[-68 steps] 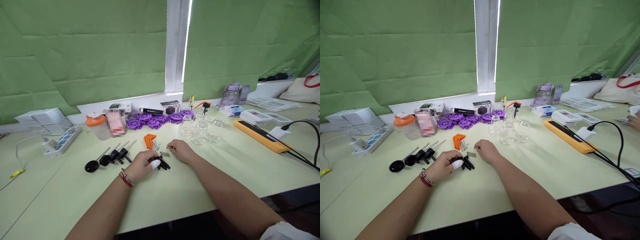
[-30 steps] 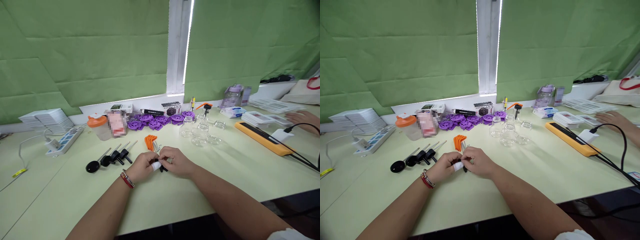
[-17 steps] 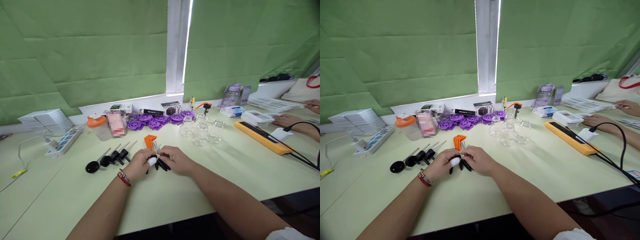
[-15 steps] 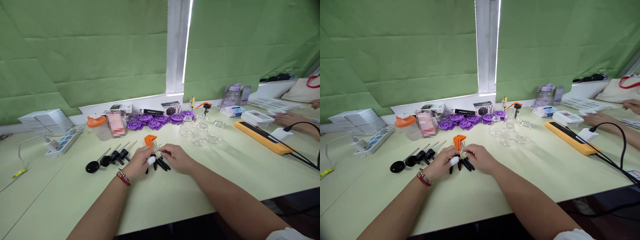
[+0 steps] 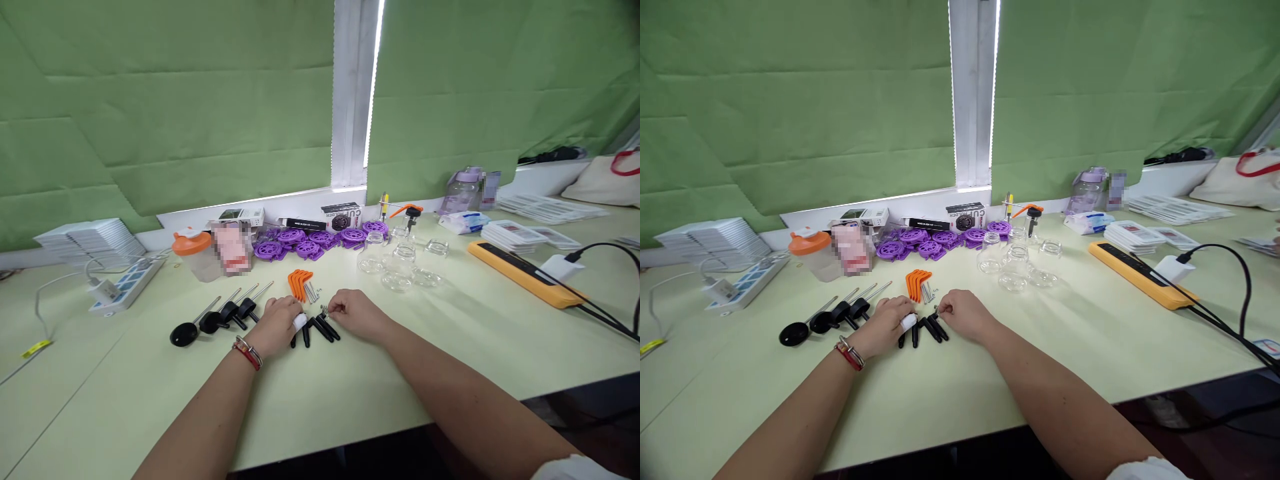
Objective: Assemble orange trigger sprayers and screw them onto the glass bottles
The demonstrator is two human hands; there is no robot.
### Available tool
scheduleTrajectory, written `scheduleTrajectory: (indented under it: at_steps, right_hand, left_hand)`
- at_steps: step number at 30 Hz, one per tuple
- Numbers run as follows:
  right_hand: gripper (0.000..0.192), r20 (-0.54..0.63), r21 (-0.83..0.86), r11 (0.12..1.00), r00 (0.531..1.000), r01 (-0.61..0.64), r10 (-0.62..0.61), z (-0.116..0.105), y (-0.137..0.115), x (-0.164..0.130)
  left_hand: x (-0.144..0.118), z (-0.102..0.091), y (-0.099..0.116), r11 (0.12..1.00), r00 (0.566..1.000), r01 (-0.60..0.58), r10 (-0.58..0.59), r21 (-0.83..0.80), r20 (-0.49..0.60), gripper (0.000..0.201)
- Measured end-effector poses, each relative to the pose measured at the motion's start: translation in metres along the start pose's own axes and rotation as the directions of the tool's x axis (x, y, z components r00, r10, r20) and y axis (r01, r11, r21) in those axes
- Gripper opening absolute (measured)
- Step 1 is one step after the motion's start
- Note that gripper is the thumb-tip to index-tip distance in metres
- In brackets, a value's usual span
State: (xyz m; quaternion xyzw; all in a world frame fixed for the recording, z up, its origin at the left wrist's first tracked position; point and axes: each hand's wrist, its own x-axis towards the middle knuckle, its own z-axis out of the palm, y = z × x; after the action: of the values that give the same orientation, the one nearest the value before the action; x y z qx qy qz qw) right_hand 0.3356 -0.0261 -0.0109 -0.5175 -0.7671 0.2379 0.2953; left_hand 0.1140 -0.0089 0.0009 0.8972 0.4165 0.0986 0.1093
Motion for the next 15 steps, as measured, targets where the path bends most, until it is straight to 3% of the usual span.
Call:
scheduleTrajectory:
  at_steps: [7,15]
  right_hand:
    - [0.012,0.071,-0.126,0.992,0.997,-0.031,0.040,-0.0021,-0.0016,-0.0001]
    - [0.013,0.080,-0.150,0.986,0.993,-0.072,0.084,-0.0059,-0.0053,-0.0005]
  left_hand:
    - [-0.0001,-0.0029,0.0006,1.000,1.000,0.009,-0.009,0.026,-0.004,0.021]
    - [-0.0014,-0.0050,0.0032,1.000,1.000,0.010,-0.010,0.030,-0.021,0.022]
